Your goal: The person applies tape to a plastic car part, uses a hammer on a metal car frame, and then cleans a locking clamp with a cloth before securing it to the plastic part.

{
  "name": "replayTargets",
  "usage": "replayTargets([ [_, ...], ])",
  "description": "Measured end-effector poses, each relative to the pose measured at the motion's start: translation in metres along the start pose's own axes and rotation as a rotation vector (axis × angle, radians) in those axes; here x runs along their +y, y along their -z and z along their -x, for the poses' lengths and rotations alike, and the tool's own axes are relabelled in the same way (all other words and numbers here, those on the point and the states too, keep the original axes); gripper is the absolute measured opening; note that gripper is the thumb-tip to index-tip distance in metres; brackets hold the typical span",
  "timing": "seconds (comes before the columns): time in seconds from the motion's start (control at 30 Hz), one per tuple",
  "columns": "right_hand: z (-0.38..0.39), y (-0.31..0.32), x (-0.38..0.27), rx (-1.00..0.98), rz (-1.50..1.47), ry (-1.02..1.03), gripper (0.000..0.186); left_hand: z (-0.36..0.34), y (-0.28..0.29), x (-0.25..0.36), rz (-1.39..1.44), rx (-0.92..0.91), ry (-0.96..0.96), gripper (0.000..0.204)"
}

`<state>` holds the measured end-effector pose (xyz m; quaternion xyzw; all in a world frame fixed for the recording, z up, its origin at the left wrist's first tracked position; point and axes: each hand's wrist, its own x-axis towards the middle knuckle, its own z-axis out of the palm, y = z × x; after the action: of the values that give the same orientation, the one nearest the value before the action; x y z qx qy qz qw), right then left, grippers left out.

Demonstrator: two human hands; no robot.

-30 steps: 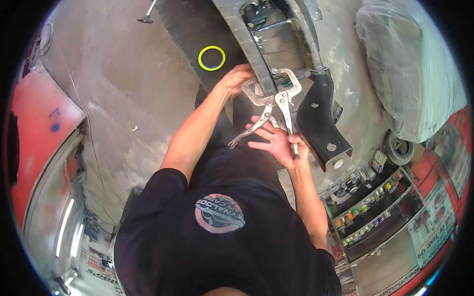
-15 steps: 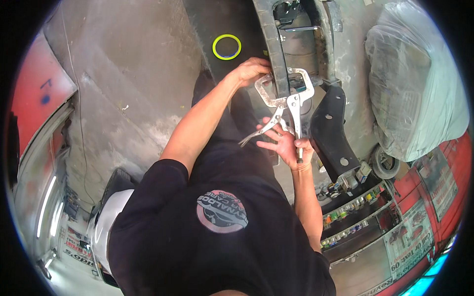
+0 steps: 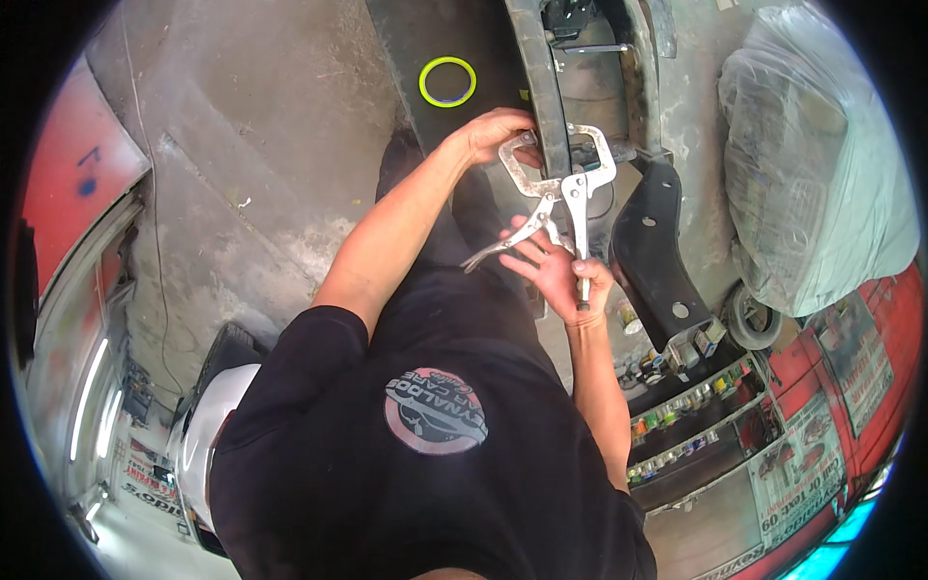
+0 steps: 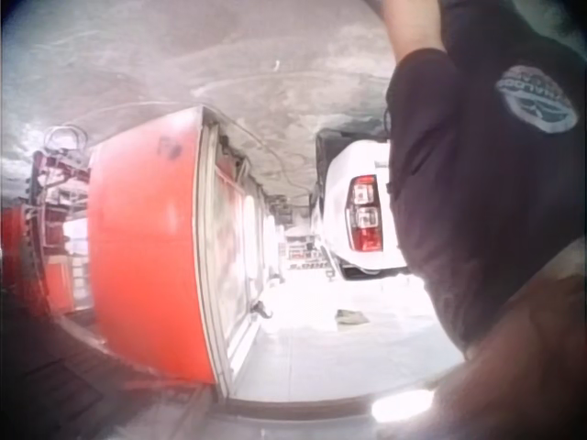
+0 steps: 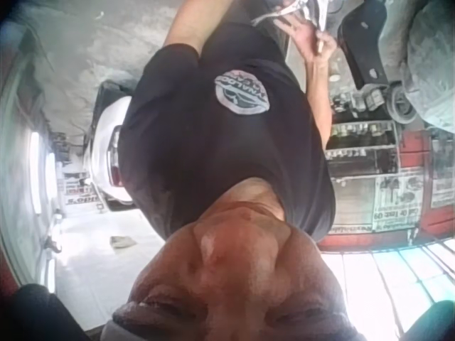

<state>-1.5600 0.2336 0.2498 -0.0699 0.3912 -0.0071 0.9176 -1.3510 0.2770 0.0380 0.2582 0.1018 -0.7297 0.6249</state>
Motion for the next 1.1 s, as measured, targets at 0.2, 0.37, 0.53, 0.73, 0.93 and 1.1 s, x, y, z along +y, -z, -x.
replayTargets([
  [0.2, -0.002, 0.011, 0.002, 0.011, 0.075, 0.016, 0.097, -0.009, 0.006, -0.013, 0.090, 0.005, -0.041, 0.028],
  [0.37, 0.002, 0.014, -0.001, 0.035, 0.114, 0.049, 0.092, -0.010, 0.004, -0.014, 0.011, 0.016, -0.096, 0.029],
  [0.53, 0.004, 0.015, 0.000, 0.018, 0.104, 0.079, 0.086, -0.005, -0.005, -0.014, -0.015, 0.026, -0.122, 0.027],
  [0.73, 0.004, 0.020, -0.003, -0.021, 0.102, 0.095, 0.080, 0.004, -0.018, -0.011, -0.020, 0.023, -0.146, 0.024],
  [0.93, 0.006, 0.026, -0.011, -0.088, 0.071, 0.076, 0.077, 0.006, -0.022, -0.013, -0.092, 0.090, -0.169, 0.030],
  [1.1, 0.008, 0.044, -0.019, -0.099, 0.125, 0.018, 0.082, 0.009, -0.023, -0.015, -0.057, 0.143, -0.186, 0.032],
])
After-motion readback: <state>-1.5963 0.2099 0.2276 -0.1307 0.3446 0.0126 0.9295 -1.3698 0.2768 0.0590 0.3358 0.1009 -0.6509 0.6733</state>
